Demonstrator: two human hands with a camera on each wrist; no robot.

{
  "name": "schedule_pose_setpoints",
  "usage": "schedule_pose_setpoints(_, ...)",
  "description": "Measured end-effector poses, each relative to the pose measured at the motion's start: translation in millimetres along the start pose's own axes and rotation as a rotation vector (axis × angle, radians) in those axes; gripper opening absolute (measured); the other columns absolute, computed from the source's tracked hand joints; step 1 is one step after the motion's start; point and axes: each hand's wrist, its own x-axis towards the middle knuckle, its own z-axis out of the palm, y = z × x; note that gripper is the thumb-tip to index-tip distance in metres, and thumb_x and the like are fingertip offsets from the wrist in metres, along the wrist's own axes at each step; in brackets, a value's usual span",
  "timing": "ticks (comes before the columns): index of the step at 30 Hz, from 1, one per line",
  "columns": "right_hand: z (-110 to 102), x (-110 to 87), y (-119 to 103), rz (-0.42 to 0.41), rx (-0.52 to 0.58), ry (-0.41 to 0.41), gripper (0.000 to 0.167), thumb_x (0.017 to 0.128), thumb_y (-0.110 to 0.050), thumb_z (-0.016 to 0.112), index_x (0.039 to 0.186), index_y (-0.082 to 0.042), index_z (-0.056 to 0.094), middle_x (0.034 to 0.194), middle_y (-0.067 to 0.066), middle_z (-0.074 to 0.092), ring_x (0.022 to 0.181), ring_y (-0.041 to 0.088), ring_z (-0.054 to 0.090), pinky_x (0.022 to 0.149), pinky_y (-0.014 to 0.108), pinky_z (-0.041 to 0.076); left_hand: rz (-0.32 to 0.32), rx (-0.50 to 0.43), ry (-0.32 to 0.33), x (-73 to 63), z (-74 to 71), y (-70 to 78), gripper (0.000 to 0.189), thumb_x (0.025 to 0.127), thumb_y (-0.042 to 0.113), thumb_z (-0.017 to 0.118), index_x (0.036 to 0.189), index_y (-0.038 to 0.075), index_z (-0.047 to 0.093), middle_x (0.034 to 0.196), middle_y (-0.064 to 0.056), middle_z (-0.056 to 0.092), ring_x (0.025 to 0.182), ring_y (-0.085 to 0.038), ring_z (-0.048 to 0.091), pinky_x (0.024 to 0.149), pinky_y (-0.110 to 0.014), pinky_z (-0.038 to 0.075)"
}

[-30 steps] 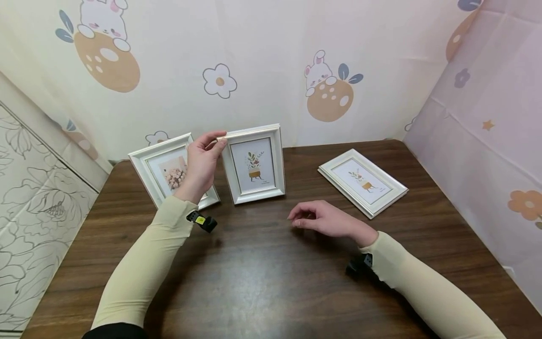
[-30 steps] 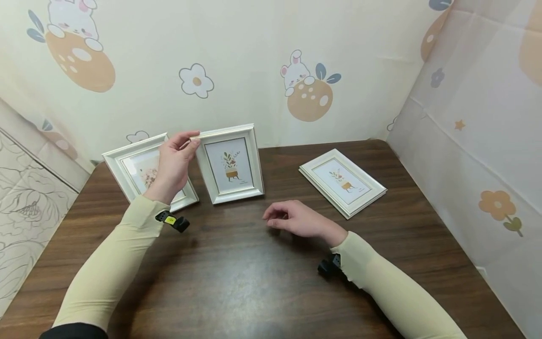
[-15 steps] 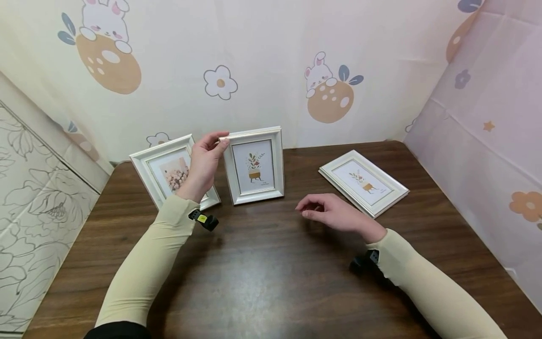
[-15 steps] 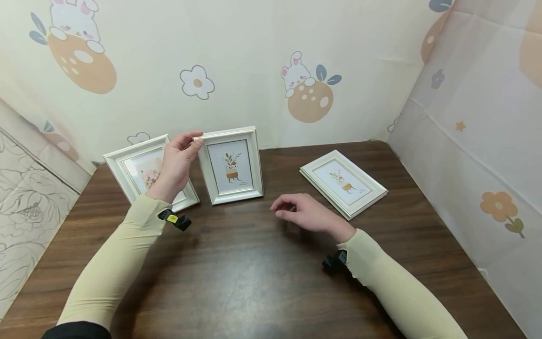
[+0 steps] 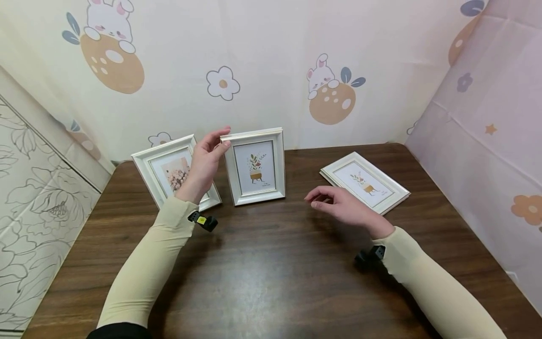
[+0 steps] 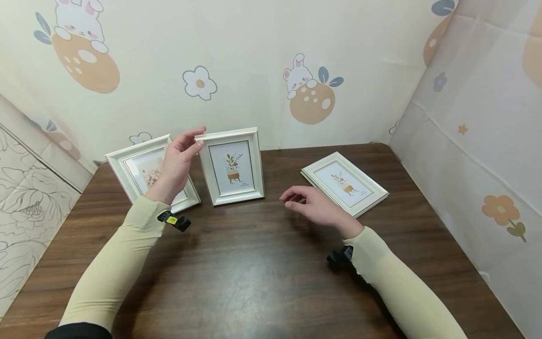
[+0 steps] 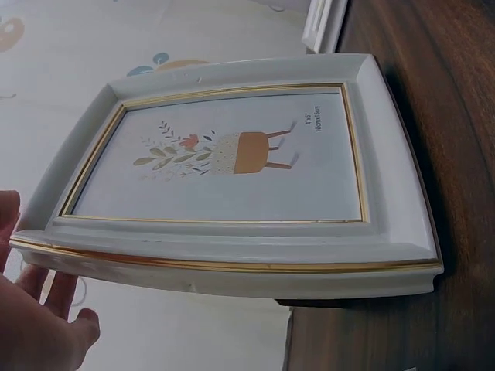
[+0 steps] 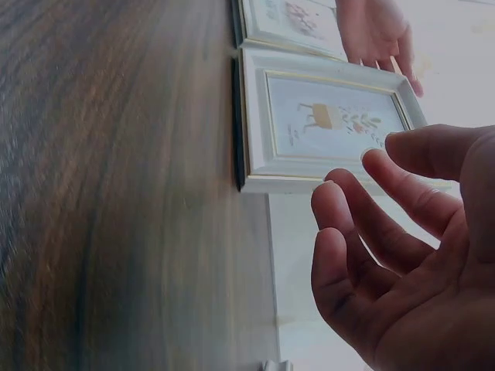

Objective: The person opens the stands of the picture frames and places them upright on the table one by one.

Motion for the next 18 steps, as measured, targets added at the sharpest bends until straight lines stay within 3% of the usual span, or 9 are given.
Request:
schedule_pose_setpoints(7, -8, -2.1, 1, 0.016, -0.009, 0.02, 0.02, 0.1, -0.019, 0.063, 0.117, -0.008, 0.067, 0.111, 0.011, 0.069, 0.098, 0.019, 0.062, 0.083, 0.035, 0.051, 0.112, 0.063, -0.03, -5.9, -1.9, 6.6, 0.034, 0.097, 0.005, 0.062, 0.131, 0.002, 0.06, 0.147, -0.001, 0.051, 0.14, -0.01, 0.036, 0.118, -0.034, 0.02)
schedule_pose_setpoints(11, -12, -2.1, 2, 0.028, -0.014, 0.029, 0.021, 0.1, -0.019, 0.063, 0.117, -0.007, 0.067, 0.111, 0.011, 0.069, 0.098, 0.019, 0.062, 0.083, 0.036, 0.05, 0.168, 0.048, -0.046, -10.8, -2.2, 10.2, 0.033, 0.097, 0.002, 0.061, 0.129, -0.004, 0.059, 0.147, -0.005, 0.051, 0.14, -0.012, 0.037, 0.118, -0.037, 0.019)
schedule_pose_setpoints(18, -17, -3.1, 5, 0.043, -0.016, 0.046, 0.021, 0.1, -0.018, 0.063, 0.117, -0.007, 0.067, 0.11, 0.013, 0.068, 0.099, 0.023, 0.061, 0.083, 0.038, 0.05, 0.209, 0.032, -0.005, -20.9, -2.7, 14.4, 0.028, 0.096, -0.001, 0.06, 0.124, -0.004, 0.062, 0.141, -0.007, 0.057, 0.137, -0.014, 0.044, 0.116, -0.033, 0.025)
